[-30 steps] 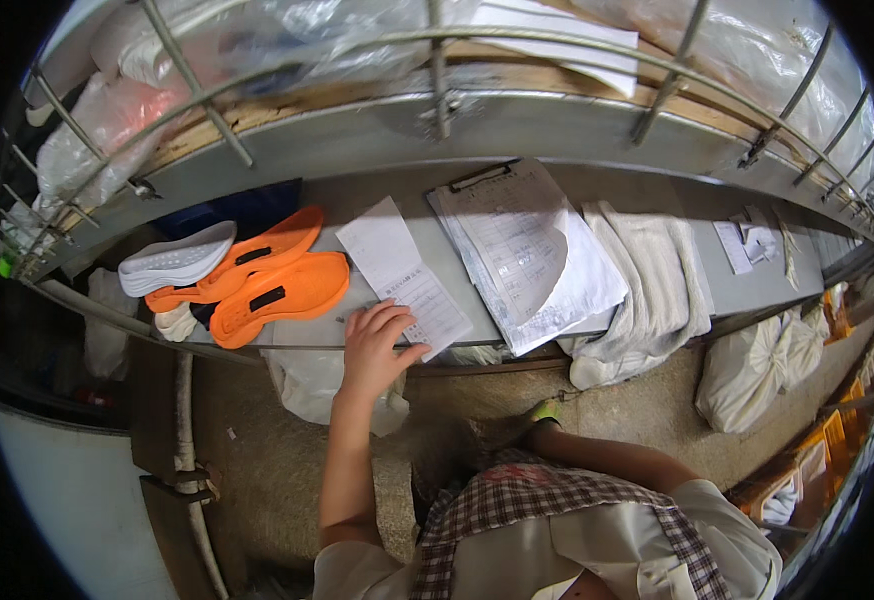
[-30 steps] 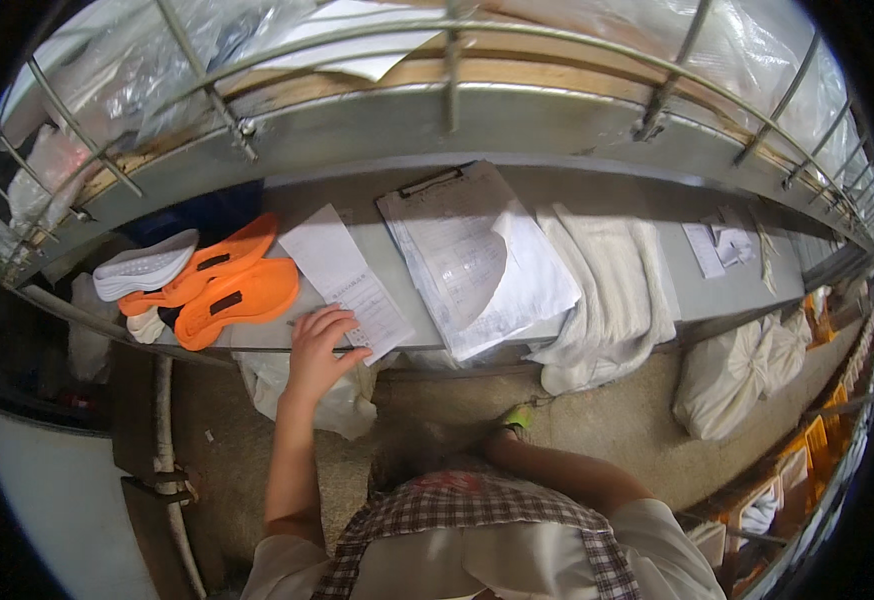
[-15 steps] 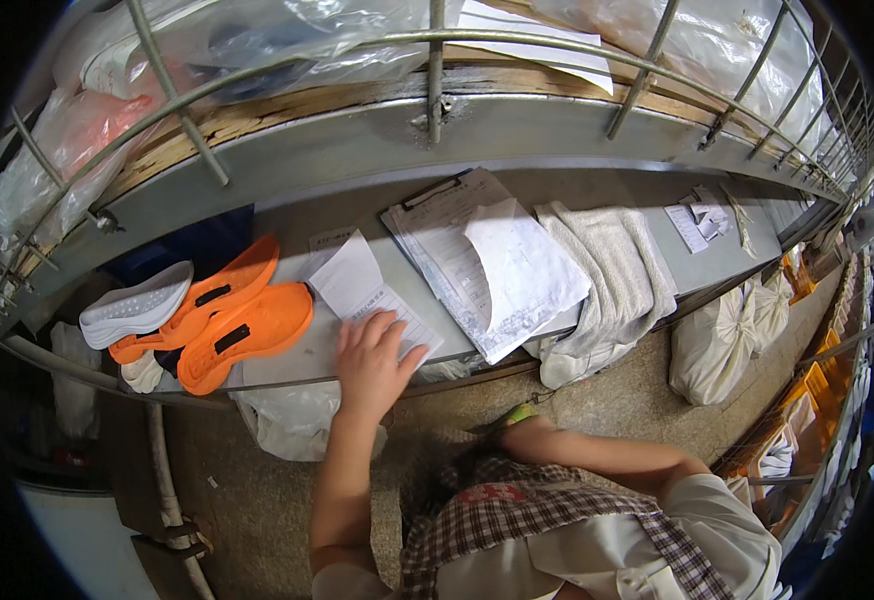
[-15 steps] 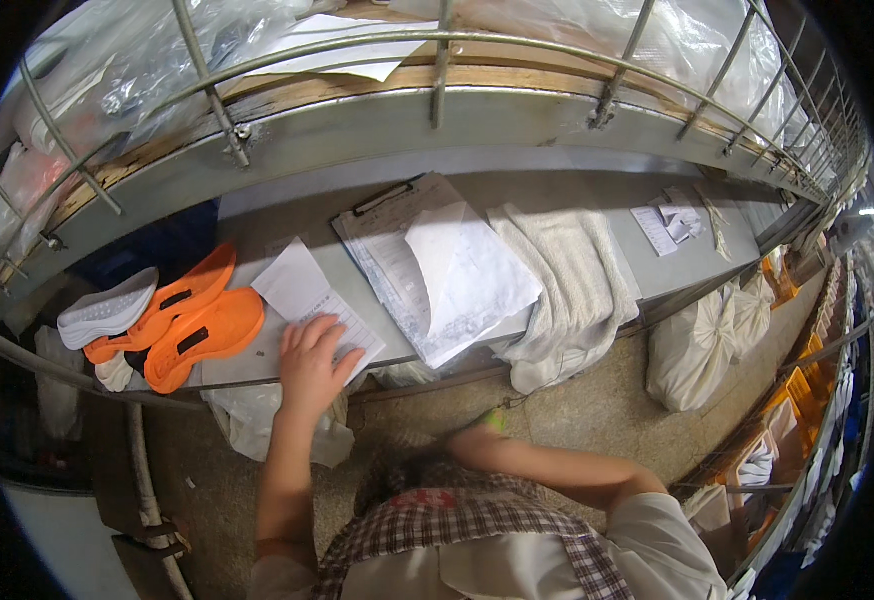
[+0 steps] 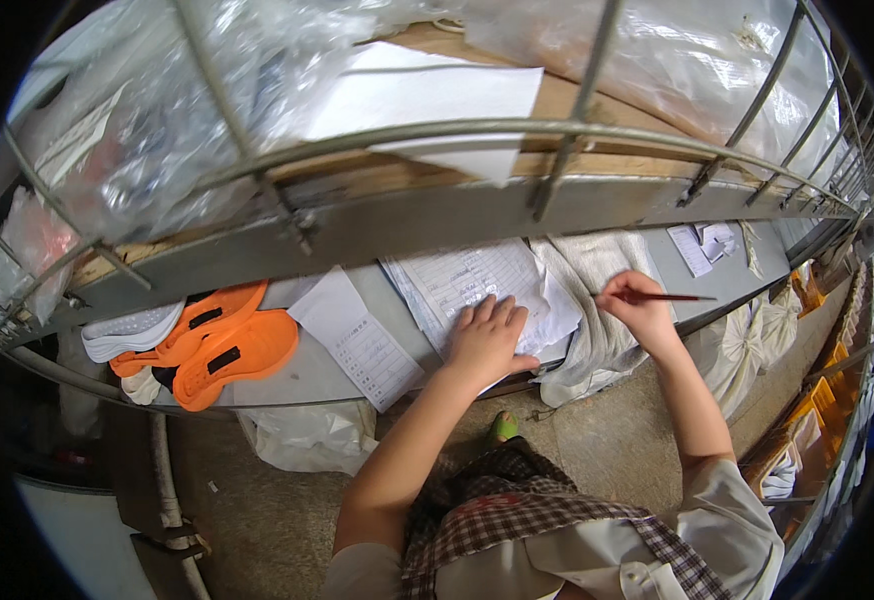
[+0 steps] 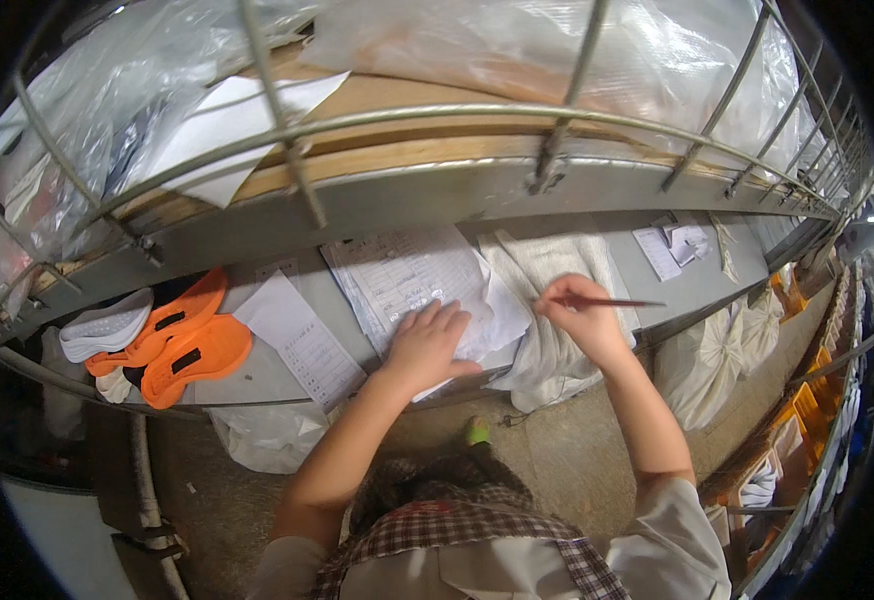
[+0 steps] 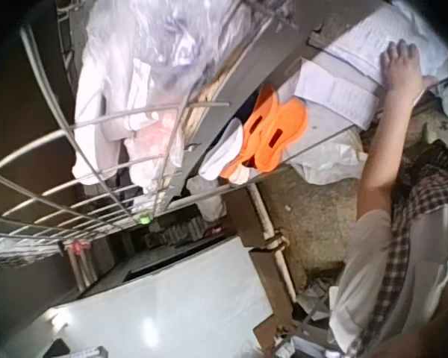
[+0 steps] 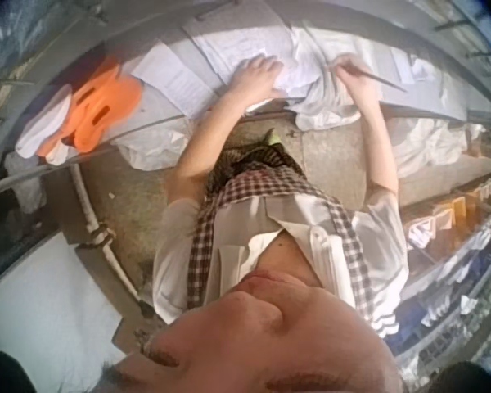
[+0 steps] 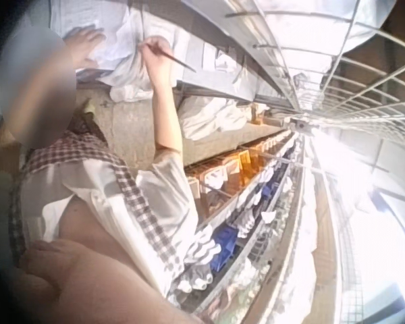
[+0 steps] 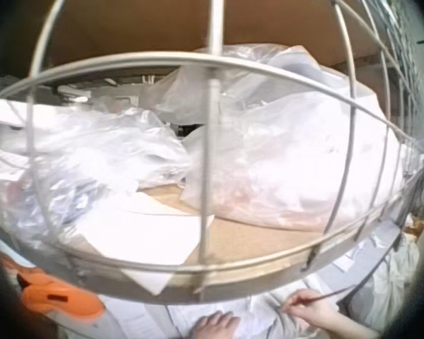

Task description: The person ties a white sack, then repeatedly picks up stacks of white and black slippers from a shelf and places them into the sack. They also write on a paper document with a red pen and later tie the sack closed.

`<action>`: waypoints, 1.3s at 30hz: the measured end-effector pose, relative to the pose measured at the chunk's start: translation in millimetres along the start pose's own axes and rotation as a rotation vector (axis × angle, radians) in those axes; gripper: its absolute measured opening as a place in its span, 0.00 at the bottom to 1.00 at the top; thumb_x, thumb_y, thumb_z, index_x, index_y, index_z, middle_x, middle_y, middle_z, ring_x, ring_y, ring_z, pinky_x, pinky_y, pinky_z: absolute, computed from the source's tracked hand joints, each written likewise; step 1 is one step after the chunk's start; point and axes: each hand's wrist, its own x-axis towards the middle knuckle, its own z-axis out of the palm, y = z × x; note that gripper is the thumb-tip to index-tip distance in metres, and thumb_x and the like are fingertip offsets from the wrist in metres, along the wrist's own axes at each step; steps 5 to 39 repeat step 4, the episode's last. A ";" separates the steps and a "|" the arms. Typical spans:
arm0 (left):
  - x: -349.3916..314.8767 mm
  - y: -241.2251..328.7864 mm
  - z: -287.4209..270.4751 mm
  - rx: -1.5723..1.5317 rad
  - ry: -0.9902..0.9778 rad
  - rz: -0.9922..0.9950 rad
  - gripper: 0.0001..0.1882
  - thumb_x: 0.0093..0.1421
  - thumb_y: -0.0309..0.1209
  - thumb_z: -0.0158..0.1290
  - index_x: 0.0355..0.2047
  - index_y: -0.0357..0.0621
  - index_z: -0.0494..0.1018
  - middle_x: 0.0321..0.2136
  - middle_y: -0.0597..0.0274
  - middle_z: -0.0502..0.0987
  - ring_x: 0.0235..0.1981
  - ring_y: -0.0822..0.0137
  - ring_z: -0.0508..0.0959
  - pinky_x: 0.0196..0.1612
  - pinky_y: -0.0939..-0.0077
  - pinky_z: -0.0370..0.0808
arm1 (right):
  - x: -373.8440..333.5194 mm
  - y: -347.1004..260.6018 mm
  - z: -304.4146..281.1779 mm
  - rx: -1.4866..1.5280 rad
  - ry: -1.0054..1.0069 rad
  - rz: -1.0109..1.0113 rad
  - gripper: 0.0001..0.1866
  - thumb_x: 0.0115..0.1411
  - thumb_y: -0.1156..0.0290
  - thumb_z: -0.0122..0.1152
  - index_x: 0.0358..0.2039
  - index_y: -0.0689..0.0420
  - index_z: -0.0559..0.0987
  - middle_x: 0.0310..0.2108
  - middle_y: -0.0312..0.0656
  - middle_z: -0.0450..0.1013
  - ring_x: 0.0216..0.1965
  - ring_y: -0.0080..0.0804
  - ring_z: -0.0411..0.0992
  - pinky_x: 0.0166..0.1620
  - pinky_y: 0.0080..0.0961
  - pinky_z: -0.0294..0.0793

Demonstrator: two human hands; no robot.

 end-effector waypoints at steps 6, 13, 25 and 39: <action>-8.0 7.6 14.6 0.032 0.049 -0.012 0.37 0.45 0.54 0.60 0.55 0.54 0.66 0.60 0.54 0.62 0.62 0.48 0.58 0.60 0.43 0.53 | 70.8 28.7 21.6 0.187 0.001 -0.030 0.04 0.54 0.79 0.57 0.31 0.62 0.76 0.30 0.37 0.75 0.33 0.22 0.72 0.40 0.20 0.71; -8.0 7.6 14.6 0.032 0.049 -0.012 0.37 0.45 0.54 0.60 0.55 0.54 0.66 0.60 0.54 0.62 0.62 0.48 0.58 0.60 0.43 0.53 | 70.8 28.7 21.6 0.187 0.001 -0.030 0.04 0.54 0.79 0.57 0.31 0.62 0.76 0.30 0.37 0.75 0.33 0.22 0.72 0.40 0.20 0.71; -8.0 7.6 14.6 0.032 0.049 -0.012 0.37 0.45 0.54 0.60 0.55 0.54 0.66 0.60 0.54 0.62 0.62 0.48 0.58 0.60 0.43 0.53 | 70.8 28.7 21.6 0.187 0.001 -0.030 0.04 0.54 0.79 0.57 0.31 0.62 0.76 0.30 0.37 0.75 0.33 0.22 0.72 0.40 0.20 0.71; -8.0 7.6 14.6 0.032 0.049 -0.012 0.37 0.45 0.54 0.60 0.55 0.54 0.66 0.60 0.54 0.62 0.62 0.48 0.58 0.60 0.43 0.53 | 70.8 28.7 21.6 0.187 0.001 -0.030 0.04 0.54 0.79 0.57 0.31 0.62 0.76 0.30 0.37 0.75 0.33 0.22 0.72 0.40 0.20 0.71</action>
